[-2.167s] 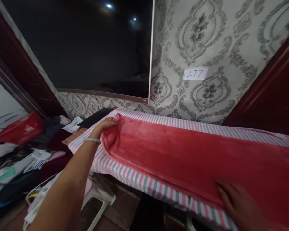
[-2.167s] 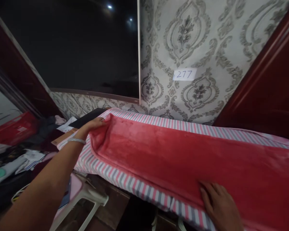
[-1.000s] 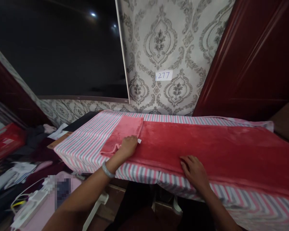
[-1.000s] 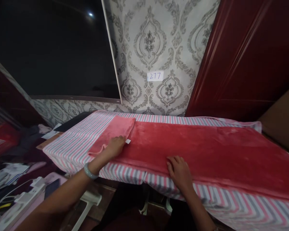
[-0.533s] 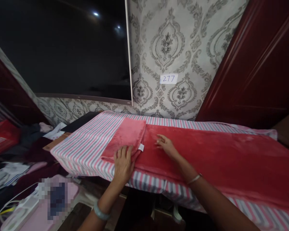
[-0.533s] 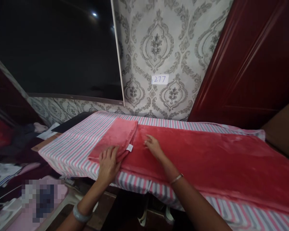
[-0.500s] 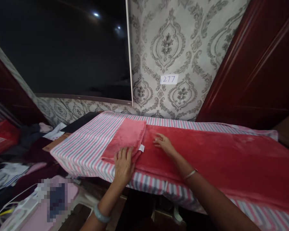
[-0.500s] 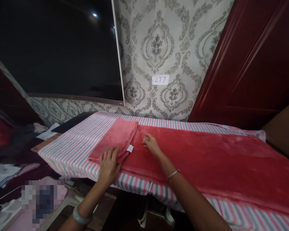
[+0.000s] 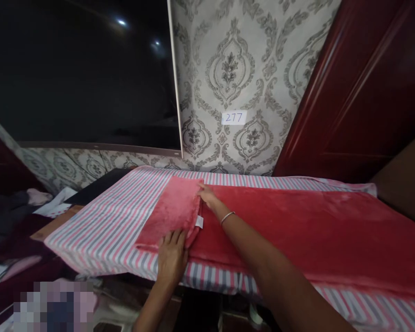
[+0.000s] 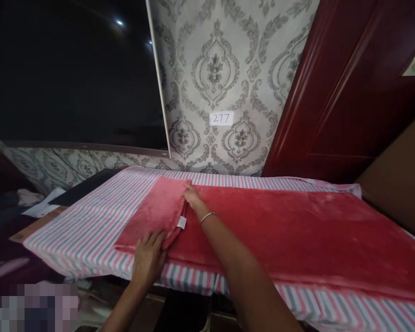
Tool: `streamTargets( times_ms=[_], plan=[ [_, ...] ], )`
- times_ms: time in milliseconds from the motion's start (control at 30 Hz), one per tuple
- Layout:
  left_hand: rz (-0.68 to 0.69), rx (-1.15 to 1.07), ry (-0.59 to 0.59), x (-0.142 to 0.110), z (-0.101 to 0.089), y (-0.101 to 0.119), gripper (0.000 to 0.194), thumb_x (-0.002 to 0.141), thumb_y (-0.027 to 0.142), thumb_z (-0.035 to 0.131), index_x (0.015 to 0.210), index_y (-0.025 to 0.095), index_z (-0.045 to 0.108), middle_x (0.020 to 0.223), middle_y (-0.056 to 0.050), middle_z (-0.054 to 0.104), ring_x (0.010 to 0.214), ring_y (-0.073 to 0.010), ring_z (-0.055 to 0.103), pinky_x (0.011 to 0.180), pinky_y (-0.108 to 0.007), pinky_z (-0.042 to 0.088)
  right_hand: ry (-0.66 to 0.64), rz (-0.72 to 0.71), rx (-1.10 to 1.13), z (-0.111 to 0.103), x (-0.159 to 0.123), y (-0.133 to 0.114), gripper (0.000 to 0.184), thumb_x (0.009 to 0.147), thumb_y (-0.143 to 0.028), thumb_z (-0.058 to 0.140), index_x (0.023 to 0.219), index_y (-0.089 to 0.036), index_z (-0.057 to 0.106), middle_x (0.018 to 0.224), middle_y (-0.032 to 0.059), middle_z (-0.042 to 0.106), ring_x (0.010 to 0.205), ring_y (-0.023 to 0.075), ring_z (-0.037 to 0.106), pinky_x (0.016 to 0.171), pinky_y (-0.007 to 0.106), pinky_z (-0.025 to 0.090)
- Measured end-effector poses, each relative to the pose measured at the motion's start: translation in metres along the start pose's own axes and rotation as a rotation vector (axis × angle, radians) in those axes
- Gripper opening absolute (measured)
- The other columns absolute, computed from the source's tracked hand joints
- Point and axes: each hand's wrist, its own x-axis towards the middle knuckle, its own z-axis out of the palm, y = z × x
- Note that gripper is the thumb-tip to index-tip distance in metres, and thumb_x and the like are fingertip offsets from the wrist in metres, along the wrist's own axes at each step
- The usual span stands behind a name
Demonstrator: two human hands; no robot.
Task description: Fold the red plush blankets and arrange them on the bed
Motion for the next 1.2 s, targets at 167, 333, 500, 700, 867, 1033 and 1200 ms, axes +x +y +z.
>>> streamTargets(
  times_ms=[167,333,500,700,867,1033,1200],
  plan=[
    [0.052,-0.047,0.042,0.017,-0.007,0.019,0.046,0.078,0.005,0.056,0.121,0.017,0.068,0.116,-0.008,0.074,0.102,-0.0291,0.062,0.083,-0.041,0.045,0.11,-0.173,-0.066,-0.021,0.012,-0.007,0.05,0.081,-0.003,0.058,0.128,-0.018,0.068,0.134,0.0046,0.067,0.121,0.0208,0.063,0.106,0.032,0.048],
    [0.141,-0.163,-0.055,0.026,0.007,0.062,0.044,0.08,0.009,0.058,0.122,0.017,0.066,0.118,-0.009,0.072,0.103,-0.0277,0.062,0.088,-0.041,0.046,0.211,-0.211,-0.197,-0.076,0.01,0.011,0.064,0.07,-0.006,0.054,0.13,-0.019,0.07,0.134,0.0056,0.068,0.125,0.0218,0.062,0.11,0.03,0.044],
    [0.127,-0.173,-0.17,0.02,0.019,0.086,0.028,0.082,0.011,0.058,0.108,0.017,0.069,0.114,-0.011,0.071,0.1,-0.0288,0.06,0.084,-0.044,0.047,0.248,-0.146,-0.272,-0.099,0.0,0.044,0.062,0.067,-0.009,0.056,0.127,-0.016,0.072,0.122,0.0107,0.073,0.113,0.0252,0.069,0.104,0.036,0.05],
    [0.111,-0.221,-0.165,0.029,0.009,0.095,0.034,0.084,0.01,0.057,0.117,0.016,0.064,0.115,-0.011,0.065,0.102,-0.0276,0.057,0.088,-0.043,0.048,0.271,-0.16,-0.276,-0.098,0.007,0.045,0.064,0.072,-0.011,0.052,0.134,-0.016,0.066,0.127,0.0102,0.071,0.111,0.0217,0.068,0.101,0.033,0.051],
    [0.134,-0.215,-0.249,0.032,0.017,0.112,0.02,0.088,0.013,0.057,0.105,0.015,0.066,0.104,-0.012,0.066,0.098,-0.0282,0.058,0.084,-0.044,0.05,0.262,-0.15,-0.297,-0.111,0.0,0.045,0.059,0.071,-0.018,0.056,0.129,-0.012,0.067,0.118,0.0143,0.073,0.106,0.0284,0.068,0.099,0.04,0.052],
    [0.116,-0.238,-0.247,0.027,0.017,0.116,0.018,0.09,0.016,0.058,0.106,0.015,0.065,0.103,-0.011,0.067,0.099,-0.0285,0.059,0.083,-0.044,0.051,0.194,-0.198,-0.265,-0.118,-0.032,0.052,0.063,0.075,-0.03,0.059,0.136,-0.014,0.059,0.129,0.0133,0.068,0.113,0.0295,0.063,0.104,0.045,0.049],
    [0.093,-0.289,-0.24,0.038,0.009,0.114,0.023,0.09,0.018,0.057,0.112,0.014,0.064,0.107,-0.012,0.068,0.1,-0.0279,0.06,0.085,-0.042,0.051,0.032,-0.161,0.046,-0.12,-0.095,0.069,0.069,0.076,-0.045,0.071,0.139,-0.021,0.056,0.114,0.008,0.071,0.096,0.0247,0.067,0.083,0.037,0.057]
  ],
)
